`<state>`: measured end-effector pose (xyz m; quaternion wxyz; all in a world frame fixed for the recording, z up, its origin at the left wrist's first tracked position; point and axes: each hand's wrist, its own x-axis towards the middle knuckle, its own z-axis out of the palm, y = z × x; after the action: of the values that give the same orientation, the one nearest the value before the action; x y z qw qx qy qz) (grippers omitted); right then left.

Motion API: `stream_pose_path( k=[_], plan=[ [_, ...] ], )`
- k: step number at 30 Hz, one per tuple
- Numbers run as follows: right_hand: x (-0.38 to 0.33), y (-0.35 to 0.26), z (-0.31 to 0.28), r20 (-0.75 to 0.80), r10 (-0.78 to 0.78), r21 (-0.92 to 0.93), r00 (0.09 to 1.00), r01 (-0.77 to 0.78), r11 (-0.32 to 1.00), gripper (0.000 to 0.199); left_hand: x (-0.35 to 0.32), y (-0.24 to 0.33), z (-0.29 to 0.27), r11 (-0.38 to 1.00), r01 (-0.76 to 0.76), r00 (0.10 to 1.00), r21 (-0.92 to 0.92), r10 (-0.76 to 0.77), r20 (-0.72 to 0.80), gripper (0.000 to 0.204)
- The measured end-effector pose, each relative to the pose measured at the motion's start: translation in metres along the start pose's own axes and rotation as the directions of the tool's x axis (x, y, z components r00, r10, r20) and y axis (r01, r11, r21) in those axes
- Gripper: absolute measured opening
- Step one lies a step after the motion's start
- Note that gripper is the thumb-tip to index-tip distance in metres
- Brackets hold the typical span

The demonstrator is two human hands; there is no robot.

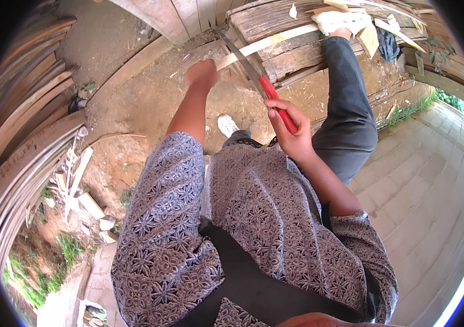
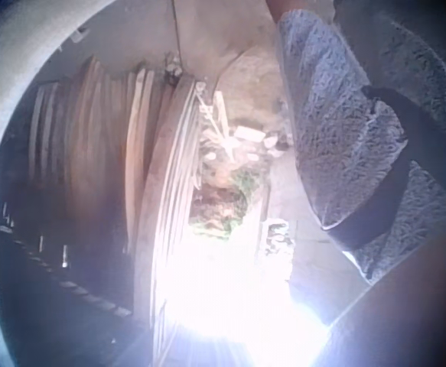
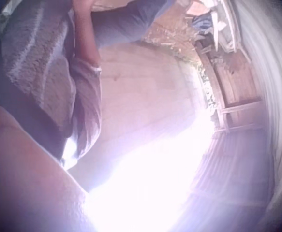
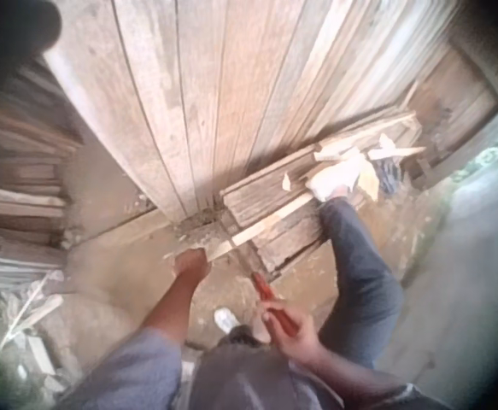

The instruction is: The person selects a thin wooden strip from a stack and uses a red-handled knife to shave and smooth its surface. They hold the strip with their left hand and foot, repeatedly scraping the blade along the wood to remove thin layers.

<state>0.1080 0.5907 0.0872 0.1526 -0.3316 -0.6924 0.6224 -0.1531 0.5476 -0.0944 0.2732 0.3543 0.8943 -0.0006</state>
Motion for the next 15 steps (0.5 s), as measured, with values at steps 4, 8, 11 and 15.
stream_pose_path(
  k=[4, 8, 11, 15],
  plan=[
    [0.012, 0.006, 0.011, 0.043, 0.013, -0.019, 0.999, -0.012, 1.000, 0.017, 0.005, -0.005, -0.005, 0.999, -0.048, 0.997, -0.002, 0.048, 0.068, 0.031],
    [0.016, 0.012, 0.013, 0.053, 0.004, -0.026, 0.999, -0.002, 1.000, 0.018, 0.015, -0.012, -0.004, 0.994, -0.085, 0.990, -0.062, 0.091, 0.107, 0.033],
    [0.023, 0.009, 0.011, 0.061, -0.021, -0.033, 0.998, 0.023, 0.999, 0.018, 0.020, -0.015, -0.006, 0.990, -0.110, 0.984, -0.086, 0.121, 0.128, 0.035],
    [0.037, 0.006, 0.008, 0.086, -0.110, -0.078, 0.990, 0.116, 0.990, 0.019, 0.040, -0.022, -0.001, 0.976, -0.163, 0.957, -0.141, 0.192, 0.216, 0.038]
  ],
)
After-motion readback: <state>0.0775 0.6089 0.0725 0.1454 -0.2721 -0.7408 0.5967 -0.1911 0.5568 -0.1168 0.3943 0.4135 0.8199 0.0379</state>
